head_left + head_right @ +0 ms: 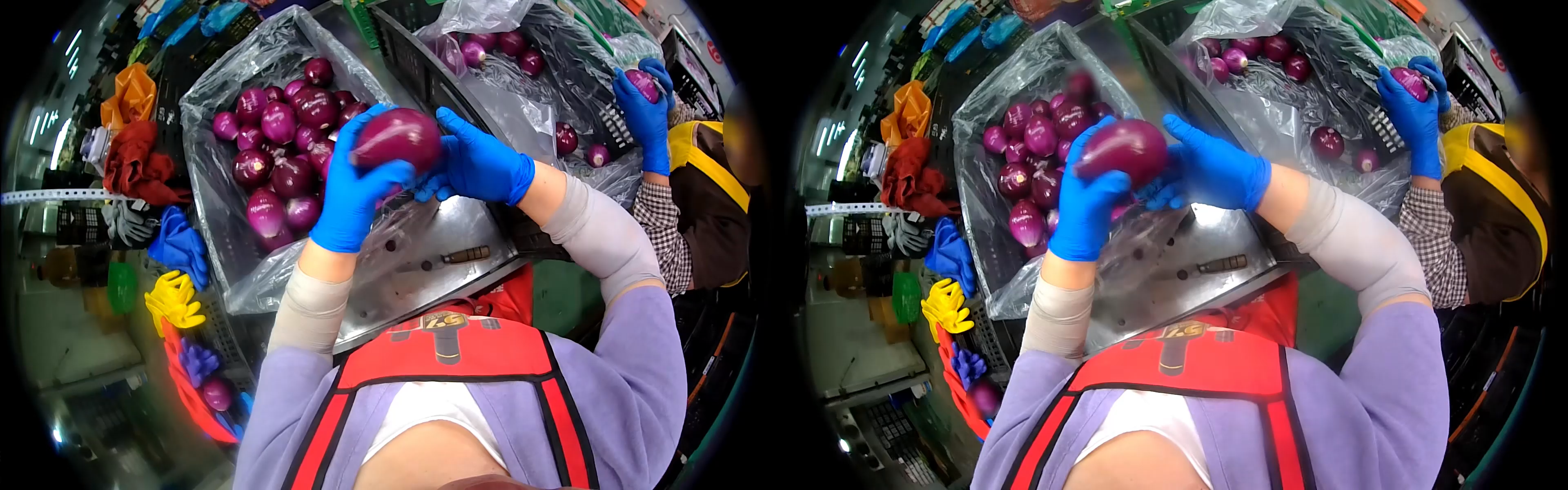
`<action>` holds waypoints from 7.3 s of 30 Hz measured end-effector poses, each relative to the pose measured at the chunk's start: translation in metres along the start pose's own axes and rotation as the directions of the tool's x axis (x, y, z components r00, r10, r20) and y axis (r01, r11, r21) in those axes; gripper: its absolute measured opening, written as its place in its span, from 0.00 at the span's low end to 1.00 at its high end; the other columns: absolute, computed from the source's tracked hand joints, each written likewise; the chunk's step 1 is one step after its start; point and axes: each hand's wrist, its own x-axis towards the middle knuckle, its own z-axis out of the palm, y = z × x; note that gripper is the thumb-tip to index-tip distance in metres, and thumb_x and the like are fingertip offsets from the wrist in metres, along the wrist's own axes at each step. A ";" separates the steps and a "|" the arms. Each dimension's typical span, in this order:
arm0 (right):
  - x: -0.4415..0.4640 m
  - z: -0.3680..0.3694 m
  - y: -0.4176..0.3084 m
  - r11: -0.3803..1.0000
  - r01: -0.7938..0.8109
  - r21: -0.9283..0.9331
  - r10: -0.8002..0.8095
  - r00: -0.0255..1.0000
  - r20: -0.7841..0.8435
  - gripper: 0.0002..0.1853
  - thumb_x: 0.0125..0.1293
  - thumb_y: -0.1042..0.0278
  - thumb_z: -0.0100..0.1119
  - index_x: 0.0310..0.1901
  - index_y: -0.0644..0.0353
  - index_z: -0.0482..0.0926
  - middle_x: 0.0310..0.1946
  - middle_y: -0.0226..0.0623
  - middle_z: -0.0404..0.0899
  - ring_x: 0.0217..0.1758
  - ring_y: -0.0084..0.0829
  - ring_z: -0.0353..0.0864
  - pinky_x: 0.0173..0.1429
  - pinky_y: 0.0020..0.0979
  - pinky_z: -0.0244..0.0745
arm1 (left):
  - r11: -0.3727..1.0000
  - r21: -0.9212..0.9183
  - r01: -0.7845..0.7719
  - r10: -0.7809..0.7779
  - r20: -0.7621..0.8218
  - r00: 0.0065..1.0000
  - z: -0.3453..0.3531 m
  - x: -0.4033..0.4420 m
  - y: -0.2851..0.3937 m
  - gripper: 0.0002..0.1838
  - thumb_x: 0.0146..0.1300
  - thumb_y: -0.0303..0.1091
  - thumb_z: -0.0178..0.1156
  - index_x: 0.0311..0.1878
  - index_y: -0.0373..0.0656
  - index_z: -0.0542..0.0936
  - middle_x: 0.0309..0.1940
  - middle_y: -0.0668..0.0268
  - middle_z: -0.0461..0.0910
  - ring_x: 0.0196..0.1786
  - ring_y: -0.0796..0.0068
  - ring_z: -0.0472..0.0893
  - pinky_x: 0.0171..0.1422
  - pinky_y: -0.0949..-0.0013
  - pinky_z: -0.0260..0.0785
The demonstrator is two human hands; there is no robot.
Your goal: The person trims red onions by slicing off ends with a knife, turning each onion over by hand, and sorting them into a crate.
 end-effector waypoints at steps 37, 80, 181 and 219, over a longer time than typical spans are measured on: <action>0.007 0.026 -0.008 -0.070 0.233 -0.970 -0.688 0.692 0.216 0.32 0.62 0.62 0.63 0.67 0.56 0.65 0.59 0.41 0.73 0.55 0.32 0.77 0.56 0.31 0.72 | 0.389 -0.858 0.335 -0.527 0.091 0.845 -0.020 0.007 -0.015 0.38 0.63 0.66 0.49 0.64 0.44 0.66 0.58 0.56 0.72 0.58 0.56 0.76 0.61 0.52 0.73; 0.026 0.022 0.005 0.145 0.342 -0.928 -0.658 0.734 0.167 0.51 0.50 0.66 0.73 0.73 0.51 0.50 0.69 0.43 0.59 0.69 0.39 0.62 0.69 0.36 0.61 | 0.787 -0.557 0.265 -0.382 -0.103 0.918 0.000 0.001 -0.024 0.24 0.59 0.31 0.64 0.58 0.45 0.69 0.45 0.67 0.79 0.46 0.73 0.80 0.44 0.70 0.75; -0.012 -0.001 -0.051 -0.068 0.173 -0.983 -0.858 0.493 0.146 0.45 0.47 0.64 0.75 0.66 0.62 0.62 0.68 0.45 0.60 0.71 0.38 0.61 0.72 0.37 0.56 | 0.977 0.212 0.016 -0.032 0.070 0.997 -0.052 0.062 -0.020 0.26 0.62 0.39 0.63 0.61 0.38 0.70 0.51 0.62 0.77 0.50 0.73 0.77 0.55 0.69 0.71; -0.004 0.020 -0.021 0.092 0.470 -0.878 -0.776 0.586 0.233 0.38 0.54 0.70 0.70 0.67 0.55 0.63 0.67 0.40 0.63 0.67 0.35 0.67 0.64 0.35 0.69 | 0.887 -0.243 0.392 -0.334 0.246 0.910 0.002 0.038 0.002 0.36 0.61 0.55 0.53 0.67 0.43 0.63 0.63 0.56 0.68 0.63 0.59 0.71 0.66 0.58 0.66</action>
